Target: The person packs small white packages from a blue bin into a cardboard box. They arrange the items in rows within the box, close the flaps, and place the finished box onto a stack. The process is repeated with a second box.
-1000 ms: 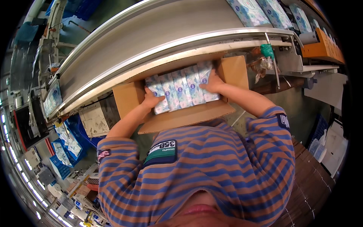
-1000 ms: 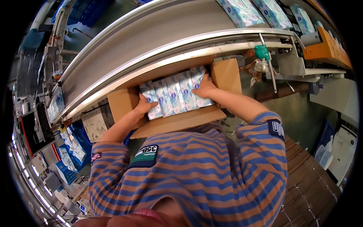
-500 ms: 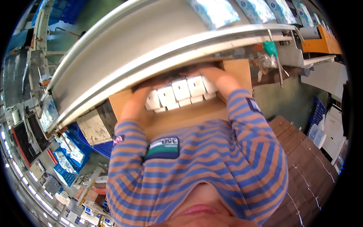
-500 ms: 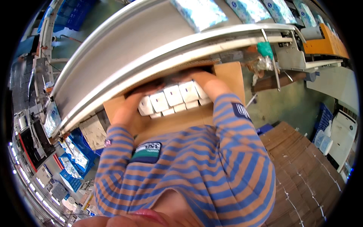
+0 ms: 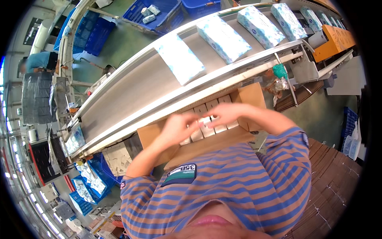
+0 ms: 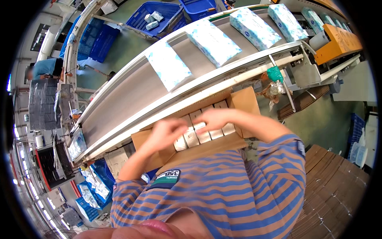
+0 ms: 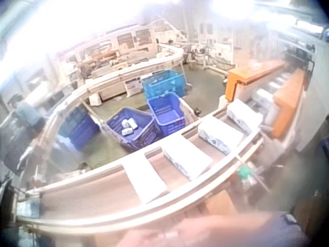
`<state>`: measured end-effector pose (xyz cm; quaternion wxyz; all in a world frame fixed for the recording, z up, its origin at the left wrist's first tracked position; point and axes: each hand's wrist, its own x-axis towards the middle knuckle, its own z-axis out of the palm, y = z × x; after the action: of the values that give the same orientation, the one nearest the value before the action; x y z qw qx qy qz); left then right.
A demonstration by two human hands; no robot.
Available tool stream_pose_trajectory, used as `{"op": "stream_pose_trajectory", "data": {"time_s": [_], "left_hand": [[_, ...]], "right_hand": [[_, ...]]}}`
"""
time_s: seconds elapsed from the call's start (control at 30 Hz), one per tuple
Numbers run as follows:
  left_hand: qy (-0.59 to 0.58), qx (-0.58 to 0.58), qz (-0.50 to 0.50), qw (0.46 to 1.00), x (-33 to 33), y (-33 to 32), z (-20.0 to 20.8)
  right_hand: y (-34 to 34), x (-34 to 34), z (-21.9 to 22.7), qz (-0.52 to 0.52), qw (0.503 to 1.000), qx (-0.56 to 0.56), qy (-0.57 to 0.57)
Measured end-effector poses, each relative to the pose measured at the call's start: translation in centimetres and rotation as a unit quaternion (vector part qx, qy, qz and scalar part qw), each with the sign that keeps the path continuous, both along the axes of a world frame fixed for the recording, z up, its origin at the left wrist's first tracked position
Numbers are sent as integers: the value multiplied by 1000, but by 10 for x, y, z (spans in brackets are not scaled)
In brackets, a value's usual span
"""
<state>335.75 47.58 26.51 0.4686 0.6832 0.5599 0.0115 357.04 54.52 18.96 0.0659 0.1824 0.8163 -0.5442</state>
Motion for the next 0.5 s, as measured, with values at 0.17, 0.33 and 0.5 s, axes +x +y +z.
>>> {"op": "stream_pose_trajectory", "data": {"time_s": [0.17,0.33,0.5], "left_hand": [[286,394,287,825,20,126,29],[120,337,396,846,-113,130,-25],[-339,170,382,843,-73,128,-38]], "right_hand": [[88,-17,97,-402,779,398,271],[103,-34,74,-439,810,388,16],[105,-95,67,-459,840,267,-111]]}}
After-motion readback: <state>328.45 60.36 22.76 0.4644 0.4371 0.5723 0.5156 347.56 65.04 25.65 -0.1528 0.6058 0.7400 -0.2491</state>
